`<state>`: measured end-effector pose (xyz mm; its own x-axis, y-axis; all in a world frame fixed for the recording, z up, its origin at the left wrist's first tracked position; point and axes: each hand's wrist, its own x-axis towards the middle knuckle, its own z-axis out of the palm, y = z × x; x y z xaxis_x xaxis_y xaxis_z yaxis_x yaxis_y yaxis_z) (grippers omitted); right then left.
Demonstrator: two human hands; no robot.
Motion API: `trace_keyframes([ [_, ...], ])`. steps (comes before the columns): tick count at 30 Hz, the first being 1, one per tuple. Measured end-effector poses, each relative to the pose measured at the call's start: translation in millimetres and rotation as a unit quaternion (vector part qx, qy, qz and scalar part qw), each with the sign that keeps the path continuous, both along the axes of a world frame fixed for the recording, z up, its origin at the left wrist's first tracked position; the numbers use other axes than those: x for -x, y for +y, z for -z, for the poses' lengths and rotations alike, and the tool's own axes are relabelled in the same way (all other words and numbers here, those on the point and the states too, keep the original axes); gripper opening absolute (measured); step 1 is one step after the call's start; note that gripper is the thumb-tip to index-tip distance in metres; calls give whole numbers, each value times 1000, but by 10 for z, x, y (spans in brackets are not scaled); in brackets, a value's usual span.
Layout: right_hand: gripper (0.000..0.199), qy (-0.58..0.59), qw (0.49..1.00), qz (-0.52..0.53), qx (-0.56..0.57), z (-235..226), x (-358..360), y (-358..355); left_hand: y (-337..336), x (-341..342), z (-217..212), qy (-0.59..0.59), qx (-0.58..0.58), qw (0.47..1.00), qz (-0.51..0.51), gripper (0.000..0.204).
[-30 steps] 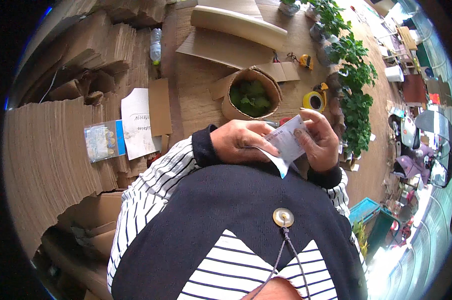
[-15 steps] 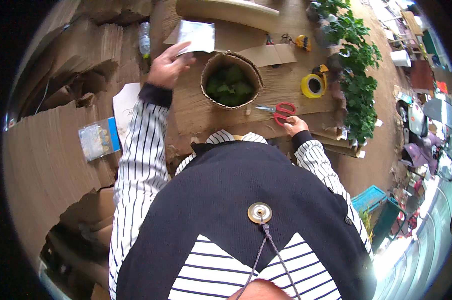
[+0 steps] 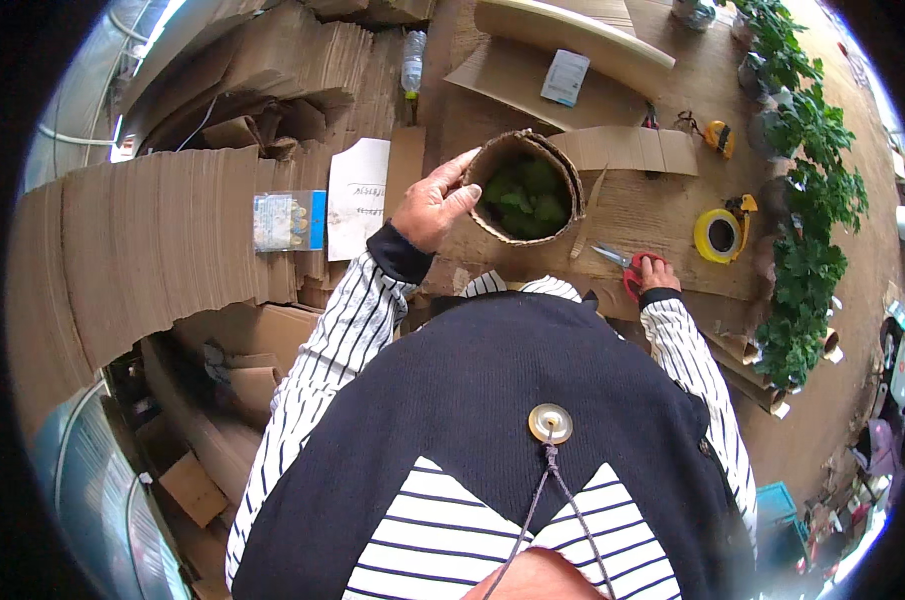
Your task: The person assembles cardboard planters by rolling corrugated cardboard into cylinders, inserting a plant, and sealing the seams with tape. They use scissors to trim excess cardboard and a tape dispenser to secure the structure.
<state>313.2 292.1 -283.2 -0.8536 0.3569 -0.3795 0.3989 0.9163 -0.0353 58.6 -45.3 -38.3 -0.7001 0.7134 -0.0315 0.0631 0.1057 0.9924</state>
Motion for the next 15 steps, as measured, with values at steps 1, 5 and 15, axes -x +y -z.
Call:
trace_keyframes([
  [1, 48, -4, 1000, -22, -2, 1, 17, 13, 4, 17, -4, 5, 6, 1000, 5, 50],
  [5, 63, -19, 997, -8, 77, -198, 90, 14, 0, 37, -35, 22, 33, 999, 2, 50],
  [15, 67, 120, 928, 171, 310, -1879, 207, -207, 111, -32, -18, 142, 53, 987, 46, 40],
])
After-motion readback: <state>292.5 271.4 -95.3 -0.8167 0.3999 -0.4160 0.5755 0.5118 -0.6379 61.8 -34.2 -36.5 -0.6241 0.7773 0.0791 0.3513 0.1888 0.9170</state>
